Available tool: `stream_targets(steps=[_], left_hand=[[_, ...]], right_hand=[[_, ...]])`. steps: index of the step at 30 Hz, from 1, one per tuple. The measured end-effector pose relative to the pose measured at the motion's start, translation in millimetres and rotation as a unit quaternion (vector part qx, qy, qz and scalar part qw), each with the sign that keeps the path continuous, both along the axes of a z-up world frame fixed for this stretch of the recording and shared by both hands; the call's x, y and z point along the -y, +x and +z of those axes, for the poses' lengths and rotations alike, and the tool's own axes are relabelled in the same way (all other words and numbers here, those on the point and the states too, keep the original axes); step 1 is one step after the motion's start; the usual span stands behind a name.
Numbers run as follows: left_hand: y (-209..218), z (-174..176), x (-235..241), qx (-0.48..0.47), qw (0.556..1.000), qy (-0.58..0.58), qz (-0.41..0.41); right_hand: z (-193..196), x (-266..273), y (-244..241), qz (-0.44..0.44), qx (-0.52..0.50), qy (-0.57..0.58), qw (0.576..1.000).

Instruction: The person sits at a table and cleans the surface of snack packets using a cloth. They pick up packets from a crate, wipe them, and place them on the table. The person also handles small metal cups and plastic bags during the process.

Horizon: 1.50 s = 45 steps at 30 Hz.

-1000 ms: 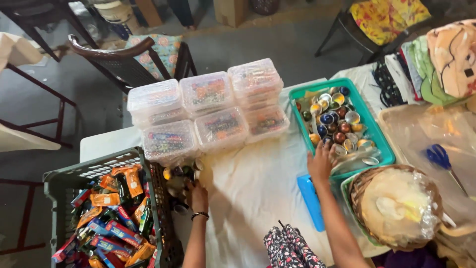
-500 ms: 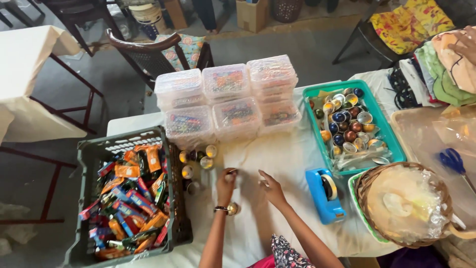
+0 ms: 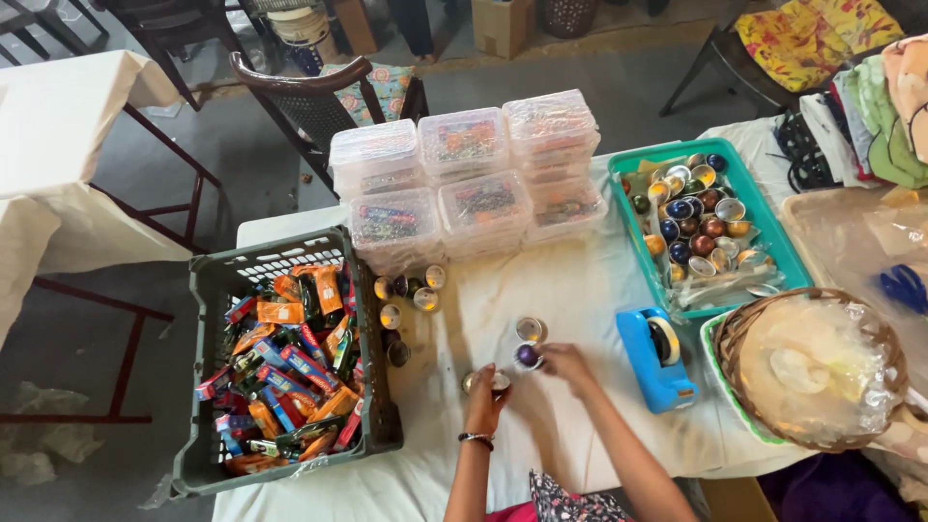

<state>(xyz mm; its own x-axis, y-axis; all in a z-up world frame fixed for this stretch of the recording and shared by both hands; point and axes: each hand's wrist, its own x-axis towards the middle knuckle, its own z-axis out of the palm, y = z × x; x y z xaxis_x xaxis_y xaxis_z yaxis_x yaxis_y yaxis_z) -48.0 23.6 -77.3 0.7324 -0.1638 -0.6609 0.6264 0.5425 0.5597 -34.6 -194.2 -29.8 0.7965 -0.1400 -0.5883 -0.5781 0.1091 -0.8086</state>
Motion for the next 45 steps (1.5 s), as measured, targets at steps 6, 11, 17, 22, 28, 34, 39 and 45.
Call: stream_targets(steps=[6, 11, 17, 22, 28, 34, 39, 45], left_hand=[[-11, -18, -17, -0.024, 0.992, -0.124, -0.021], [-4, -3, -17, 0.094, 0.981, -0.145, -0.093], [-11, 75, -14, 0.080, 0.992, 0.010, -0.101], [-9, 76, -16, 0.220, 0.938, 0.220, -0.156], [-16, 7, -27, 0.350, 0.675, 0.592, -0.268], [1, 19, -37, 0.341, 0.768, 0.492, -0.228], [0, 37, -36, 0.340, 0.783, 0.475, -0.214], [6, 104, -26, 0.347, 0.592, 0.704, -0.184]], right_hand=[[26, 121, 32, -0.382, 0.201, 0.157, 0.888], [20, 59, 6, -0.173, 0.226, -0.048, 0.957], [28, -51, -31, 0.165, 0.206, -0.150, 0.953], [-11, -17, -9, 0.131, 0.129, -0.135, 0.974], [-26, 99, 34, 0.024, 0.142, -0.184, 0.972], [-44, 58, 14, 0.099, 0.178, -0.190, 0.960], [30, -37, -9, 0.251, -0.063, -0.239, 0.936], [16, -79, -32, 0.282, 0.127, -0.478, 0.822]])
